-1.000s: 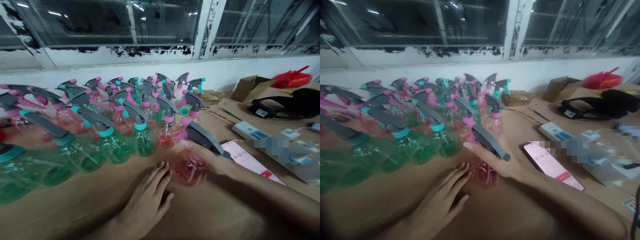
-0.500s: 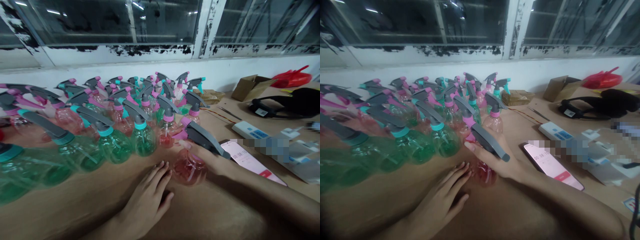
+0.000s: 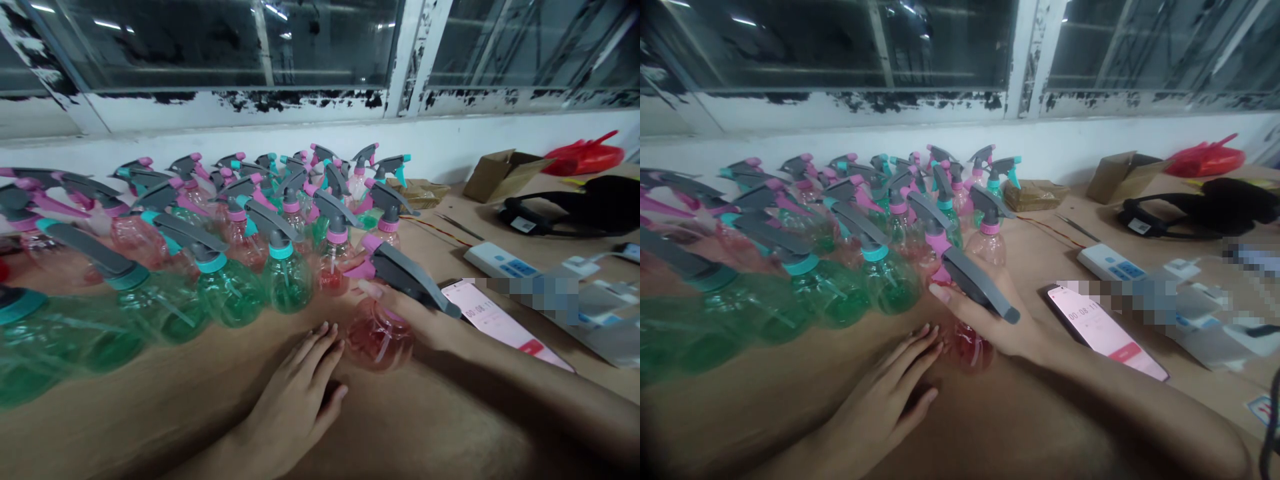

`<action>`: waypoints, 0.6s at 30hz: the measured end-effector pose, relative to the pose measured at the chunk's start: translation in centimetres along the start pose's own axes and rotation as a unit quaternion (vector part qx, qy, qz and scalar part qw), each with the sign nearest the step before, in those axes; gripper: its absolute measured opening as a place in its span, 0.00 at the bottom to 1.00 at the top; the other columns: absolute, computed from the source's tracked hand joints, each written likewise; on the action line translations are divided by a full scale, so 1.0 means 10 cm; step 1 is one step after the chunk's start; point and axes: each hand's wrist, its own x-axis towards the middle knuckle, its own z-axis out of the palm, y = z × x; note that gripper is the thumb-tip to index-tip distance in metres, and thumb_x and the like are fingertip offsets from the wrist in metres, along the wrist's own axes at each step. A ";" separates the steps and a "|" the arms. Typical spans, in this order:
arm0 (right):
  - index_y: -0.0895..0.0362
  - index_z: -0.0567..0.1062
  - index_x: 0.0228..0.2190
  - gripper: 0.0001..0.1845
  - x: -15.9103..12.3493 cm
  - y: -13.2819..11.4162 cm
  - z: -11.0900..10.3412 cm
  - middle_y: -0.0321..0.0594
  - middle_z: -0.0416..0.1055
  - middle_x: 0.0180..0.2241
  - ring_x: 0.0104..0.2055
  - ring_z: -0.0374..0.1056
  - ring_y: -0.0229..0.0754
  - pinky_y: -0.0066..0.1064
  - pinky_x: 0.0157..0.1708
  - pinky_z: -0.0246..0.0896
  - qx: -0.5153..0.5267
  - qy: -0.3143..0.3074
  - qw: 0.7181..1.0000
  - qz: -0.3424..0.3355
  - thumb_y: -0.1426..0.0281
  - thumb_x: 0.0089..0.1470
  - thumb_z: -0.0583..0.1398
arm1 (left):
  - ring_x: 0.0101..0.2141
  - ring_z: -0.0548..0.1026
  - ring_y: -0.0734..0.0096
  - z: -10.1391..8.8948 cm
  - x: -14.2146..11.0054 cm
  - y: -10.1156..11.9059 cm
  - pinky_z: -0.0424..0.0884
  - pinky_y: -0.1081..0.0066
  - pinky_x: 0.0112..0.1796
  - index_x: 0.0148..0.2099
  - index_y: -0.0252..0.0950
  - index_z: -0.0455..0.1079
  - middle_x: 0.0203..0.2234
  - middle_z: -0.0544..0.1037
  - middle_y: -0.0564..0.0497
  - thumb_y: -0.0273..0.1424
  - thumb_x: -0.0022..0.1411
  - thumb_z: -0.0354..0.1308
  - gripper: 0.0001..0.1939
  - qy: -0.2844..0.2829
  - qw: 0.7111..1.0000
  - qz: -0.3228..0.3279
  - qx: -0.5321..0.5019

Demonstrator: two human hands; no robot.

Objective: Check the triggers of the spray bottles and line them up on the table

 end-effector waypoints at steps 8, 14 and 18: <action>0.53 0.77 0.34 0.16 0.01 -0.08 0.11 0.37 0.71 0.25 0.32 0.68 0.43 0.35 0.32 0.66 0.049 -0.018 0.998 0.026 0.56 0.55 0.57 | 0.60 0.56 0.57 -0.01 0.00 0.00 0.62 0.56 0.55 0.61 0.29 0.57 0.61 0.60 0.42 0.32 0.67 0.50 0.23 -0.008 1.000 0.003 0.000; 0.53 0.76 0.35 0.15 0.01 -0.08 0.09 0.37 0.71 0.24 0.32 0.69 0.43 0.36 0.33 0.66 0.052 -0.026 0.998 0.026 0.56 0.54 0.57 | 0.60 0.57 0.57 -0.01 0.02 -0.01 0.63 0.56 0.55 0.61 0.29 0.58 0.61 0.60 0.42 0.31 0.67 0.50 0.22 -0.010 1.000 0.003 0.001; 0.53 0.76 0.35 0.14 0.00 -0.09 0.08 0.36 0.71 0.24 0.32 0.69 0.43 0.34 0.32 0.66 0.048 -0.005 0.999 0.020 0.57 0.53 0.59 | 0.60 0.57 0.57 0.00 0.01 -0.01 0.63 0.56 0.55 0.61 0.29 0.58 0.60 0.60 0.41 0.31 0.67 0.50 0.22 -0.011 1.000 0.004 0.007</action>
